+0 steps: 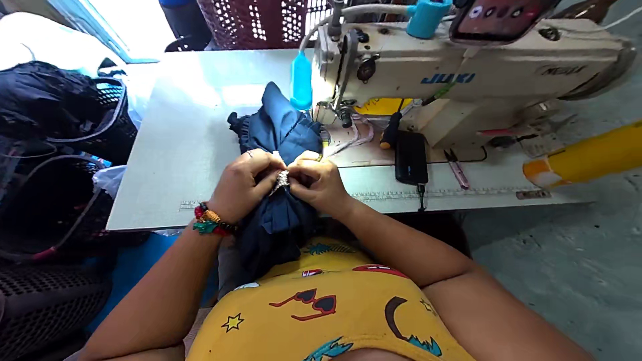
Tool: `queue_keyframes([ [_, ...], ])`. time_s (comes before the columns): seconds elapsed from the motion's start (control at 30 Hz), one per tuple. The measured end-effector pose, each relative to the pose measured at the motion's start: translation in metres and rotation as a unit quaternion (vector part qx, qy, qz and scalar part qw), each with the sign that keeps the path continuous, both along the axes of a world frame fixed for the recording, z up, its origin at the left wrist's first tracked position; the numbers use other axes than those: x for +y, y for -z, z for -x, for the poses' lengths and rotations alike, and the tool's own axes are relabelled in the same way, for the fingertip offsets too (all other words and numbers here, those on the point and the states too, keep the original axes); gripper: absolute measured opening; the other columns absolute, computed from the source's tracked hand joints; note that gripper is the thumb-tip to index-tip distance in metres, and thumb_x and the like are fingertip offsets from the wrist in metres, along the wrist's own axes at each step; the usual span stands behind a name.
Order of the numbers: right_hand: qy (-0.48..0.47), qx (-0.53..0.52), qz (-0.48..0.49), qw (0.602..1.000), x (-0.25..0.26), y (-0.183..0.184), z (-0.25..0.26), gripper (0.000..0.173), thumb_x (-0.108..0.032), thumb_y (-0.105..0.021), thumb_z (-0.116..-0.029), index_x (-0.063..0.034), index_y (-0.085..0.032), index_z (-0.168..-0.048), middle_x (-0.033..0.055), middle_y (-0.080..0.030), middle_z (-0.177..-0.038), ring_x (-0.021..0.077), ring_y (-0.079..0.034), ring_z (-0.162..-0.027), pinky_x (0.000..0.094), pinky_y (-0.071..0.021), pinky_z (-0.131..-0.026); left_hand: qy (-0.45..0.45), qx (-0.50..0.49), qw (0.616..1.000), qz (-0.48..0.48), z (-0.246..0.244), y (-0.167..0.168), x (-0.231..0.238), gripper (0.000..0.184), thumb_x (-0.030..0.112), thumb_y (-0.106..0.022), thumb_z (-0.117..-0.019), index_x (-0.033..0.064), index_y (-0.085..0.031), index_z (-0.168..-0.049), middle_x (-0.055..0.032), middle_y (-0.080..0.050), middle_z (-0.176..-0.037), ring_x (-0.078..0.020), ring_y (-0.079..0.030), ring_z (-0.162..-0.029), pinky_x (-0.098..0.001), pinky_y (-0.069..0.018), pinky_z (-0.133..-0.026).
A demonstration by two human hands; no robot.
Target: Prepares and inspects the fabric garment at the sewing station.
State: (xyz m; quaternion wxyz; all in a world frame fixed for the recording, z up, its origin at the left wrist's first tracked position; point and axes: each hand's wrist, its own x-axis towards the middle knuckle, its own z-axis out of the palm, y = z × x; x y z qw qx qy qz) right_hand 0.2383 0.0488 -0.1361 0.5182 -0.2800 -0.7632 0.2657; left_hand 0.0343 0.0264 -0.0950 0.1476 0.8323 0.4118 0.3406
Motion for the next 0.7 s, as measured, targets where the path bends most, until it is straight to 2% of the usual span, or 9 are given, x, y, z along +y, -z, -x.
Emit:
queue_keyframes([
  [0.07, -0.011, 0.004, -0.015, 1.000, 0.008, 0.001, 0.002, 0.010, -0.004, -0.070, -0.0825, 0.0009, -0.076, -0.089, 0.0112, -0.071, -0.087, 0.0162, -0.066, -0.080, 0.0317, -0.0548, -0.072, -0.005, 0.040, 0.999, 0.024, 0.002, -0.009, 0.013, 0.020, 0.017, -0.060, -0.0967, 0.0060, -0.075, -0.102, -0.0094, -0.072, -0.100, -0.0178, -0.069, -0.096, -0.0367, -0.0545, -0.089],
  [0.13, -0.033, -0.021, -0.018, 0.999, 0.016, -0.003, 0.002, 0.009, -0.004, -0.069, -0.0834, 0.0008, -0.076, -0.088, 0.0118, -0.070, -0.084, 0.0178, -0.065, -0.079, 0.0335, -0.0536, -0.072, 0.007, 0.073, 0.996, 0.059, 0.006, -0.018, 0.019, 0.023, 0.020, -0.059, -0.0975, 0.0035, -0.074, -0.103, -0.0128, -0.071, -0.099, -0.0214, -0.068, -0.092, -0.0411, -0.0541, -0.085],
  [0.2, -0.055, -0.057, -0.011, 0.997, 0.026, -0.008, 0.002, 0.009, -0.005, -0.068, -0.0857, 0.0002, -0.075, -0.088, 0.0113, -0.068, -0.081, 0.0176, -0.063, -0.078, 0.0333, -0.0521, -0.072, 0.017, 0.108, 0.990, 0.089, 0.009, -0.028, 0.024, 0.024, 0.022, -0.058, -0.0980, 0.0034, -0.072, -0.105, -0.0129, -0.069, -0.100, -0.0186, -0.066, -0.090, -0.0381, -0.0539, -0.083],
  [0.3, -0.064, -0.094, 0.005, 0.993, 0.041, -0.012, 0.007, 0.011, -0.008, -0.066, -0.0875, -0.0029, -0.076, -0.090, 0.0080, -0.067, -0.082, 0.0124, -0.061, -0.078, 0.0285, -0.0494, -0.073, -0.002, 0.150, 0.983, 0.108, 0.015, -0.034, 0.031, 0.028, 0.031, -0.059, -0.0976, 0.0077, -0.071, -0.107, -0.0081, -0.068, -0.101, -0.0101, -0.064, -0.086, -0.0301, -0.0534, -0.078],
  [0.4, -0.074, -0.102, 0.041, 0.991, 0.054, -0.011, 0.016, 0.011, -0.012, -0.065, -0.0886, -0.0068, -0.075, -0.091, -0.0010, -0.067, -0.078, 0.0016, -0.058, -0.070, 0.0212, -0.0485, -0.067, -0.037, 0.155, 0.982, 0.106, 0.018, -0.033, 0.034, 0.025, 0.030, -0.058, -0.0972, 0.0091, -0.070, -0.105, -0.0042, -0.068, -0.091, -0.0086, -0.062, -0.078, -0.0350, -0.0497, -0.071],
  [0.5, -0.079, -0.114, 0.106, 0.985, 0.060, -0.013, 0.025, 0.010, -0.014, -0.067, -0.0899, -0.0097, -0.075, -0.092, -0.0072, -0.067, -0.073, -0.0036, -0.058, -0.066, 0.0189, -0.0488, -0.063, -0.099, 0.134, 0.981, 0.101, 0.030, -0.022, 0.036, 0.017, 0.028, -0.061, -0.0957, 0.0150, -0.070, -0.101, 0.0062, -0.065, -0.085, 0.0037, -0.057, -0.073, -0.0207, -0.0458, -0.066],
  [0.57, -0.075, -0.113, 0.141, 0.981, 0.061, -0.016, 0.031, 0.008, -0.014, -0.069, -0.0896, -0.0104, -0.075, -0.090, -0.0078, -0.066, -0.071, -0.0038, -0.058, -0.064, 0.0190, -0.0487, -0.062, -0.110, 0.104, 0.981, 0.119, 0.045, -0.013, 0.044, 0.014, 0.028, -0.064, -0.0953, 0.0165, -0.071, -0.094, 0.0097, -0.063, -0.078, 0.0089, -0.055, -0.067, -0.0137, -0.0443, -0.060],
  [0.63, -0.074, -0.104, 0.180, 0.975, 0.062, -0.016, 0.036, 0.006, -0.014, -0.071, -0.0895, -0.0108, -0.075, -0.088, -0.0076, -0.066, -0.070, -0.0030, -0.059, -0.064, 0.0195, -0.0493, -0.060, -0.111, 0.070, 0.978, 0.163, 0.064, 0.001, 0.064, 0.015, 0.023, -0.069, -0.0912, 0.0163, -0.070, -0.077, 0.0065, -0.061, -0.065, 0.0046, -0.055, -0.057, -0.0168, -0.0420, -0.049],
  [0.7, -0.075, -0.073, 0.206, 0.973, 0.063, -0.015, 0.041, 0.006, -0.012, -0.073, -0.0887, -0.0091, -0.076, -0.084, -0.0066, -0.065, -0.066, -0.0023, -0.059, -0.059, 0.0185, -0.0485, -0.055, -0.126, 0.039, 0.968, 0.212, 0.080, 0.018, 0.077, 0.021, 0.014, -0.068, -0.0879, 0.0143, -0.066, -0.068, 0.0038, -0.059, -0.059, 0.0005, -0.053, -0.052, -0.0187, -0.0402, -0.044],
])
